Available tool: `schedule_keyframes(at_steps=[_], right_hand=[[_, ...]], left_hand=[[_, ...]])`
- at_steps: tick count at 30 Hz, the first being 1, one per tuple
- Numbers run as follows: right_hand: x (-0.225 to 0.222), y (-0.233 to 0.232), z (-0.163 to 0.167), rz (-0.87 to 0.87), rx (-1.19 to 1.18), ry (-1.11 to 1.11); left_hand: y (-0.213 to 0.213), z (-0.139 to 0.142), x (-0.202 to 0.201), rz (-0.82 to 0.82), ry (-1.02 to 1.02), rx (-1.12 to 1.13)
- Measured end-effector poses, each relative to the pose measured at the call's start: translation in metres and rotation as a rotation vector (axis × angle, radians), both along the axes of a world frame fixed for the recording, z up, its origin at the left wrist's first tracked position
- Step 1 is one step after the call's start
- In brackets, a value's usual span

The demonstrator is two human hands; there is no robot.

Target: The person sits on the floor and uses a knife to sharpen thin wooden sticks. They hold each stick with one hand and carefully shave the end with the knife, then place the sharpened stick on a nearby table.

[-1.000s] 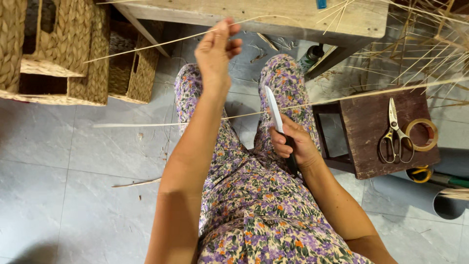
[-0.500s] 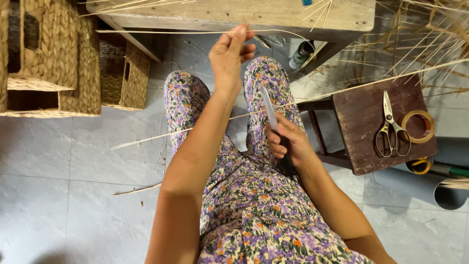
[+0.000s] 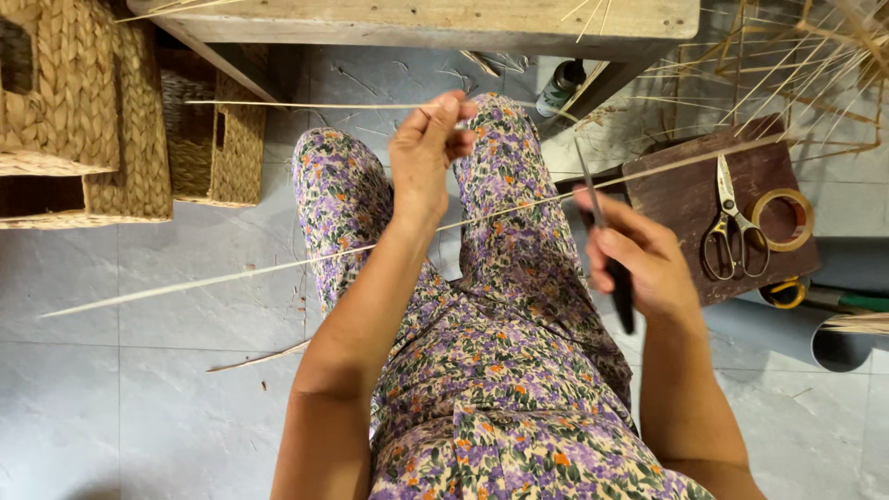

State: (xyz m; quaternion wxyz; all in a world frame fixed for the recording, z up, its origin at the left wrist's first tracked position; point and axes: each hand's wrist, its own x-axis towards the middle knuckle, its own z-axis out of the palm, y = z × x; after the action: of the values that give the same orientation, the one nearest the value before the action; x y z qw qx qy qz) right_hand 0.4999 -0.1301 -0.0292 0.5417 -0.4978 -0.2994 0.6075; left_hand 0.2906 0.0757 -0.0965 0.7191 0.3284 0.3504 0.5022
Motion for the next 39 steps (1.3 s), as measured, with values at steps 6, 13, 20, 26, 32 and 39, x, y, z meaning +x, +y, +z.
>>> schedule_keyframes(at_steps=[6,13,20,26,32,39], right_hand=[[-0.041,0.057,0.006,-0.006,0.130,0.059],[-0.051,0.085,-0.024,-0.080,0.180,-0.323],[-0.040,0.133,-0.062,-0.360,0.052,-0.209],[-0.021,0.131,-0.056,-0.300,0.023,-0.083],[-0.053,0.132,-0.044,-0.268,0.144,-0.613],[-0.080,0.142,-0.039,-0.080,0.271,-0.946]], left_hand=[[-0.026,0.012,0.004,-0.089,0.018,-0.031],[-0.035,0.012,-0.005,-0.039,0.115,0.135],[-0.044,-0.012,0.012,0.134,0.205,0.445],[-0.004,-0.053,-0.015,0.139,0.498,0.285],[-0.013,-0.067,-0.010,-0.087,0.299,0.260],[-0.022,-0.034,-0.016,-0.137,0.658,0.645]])
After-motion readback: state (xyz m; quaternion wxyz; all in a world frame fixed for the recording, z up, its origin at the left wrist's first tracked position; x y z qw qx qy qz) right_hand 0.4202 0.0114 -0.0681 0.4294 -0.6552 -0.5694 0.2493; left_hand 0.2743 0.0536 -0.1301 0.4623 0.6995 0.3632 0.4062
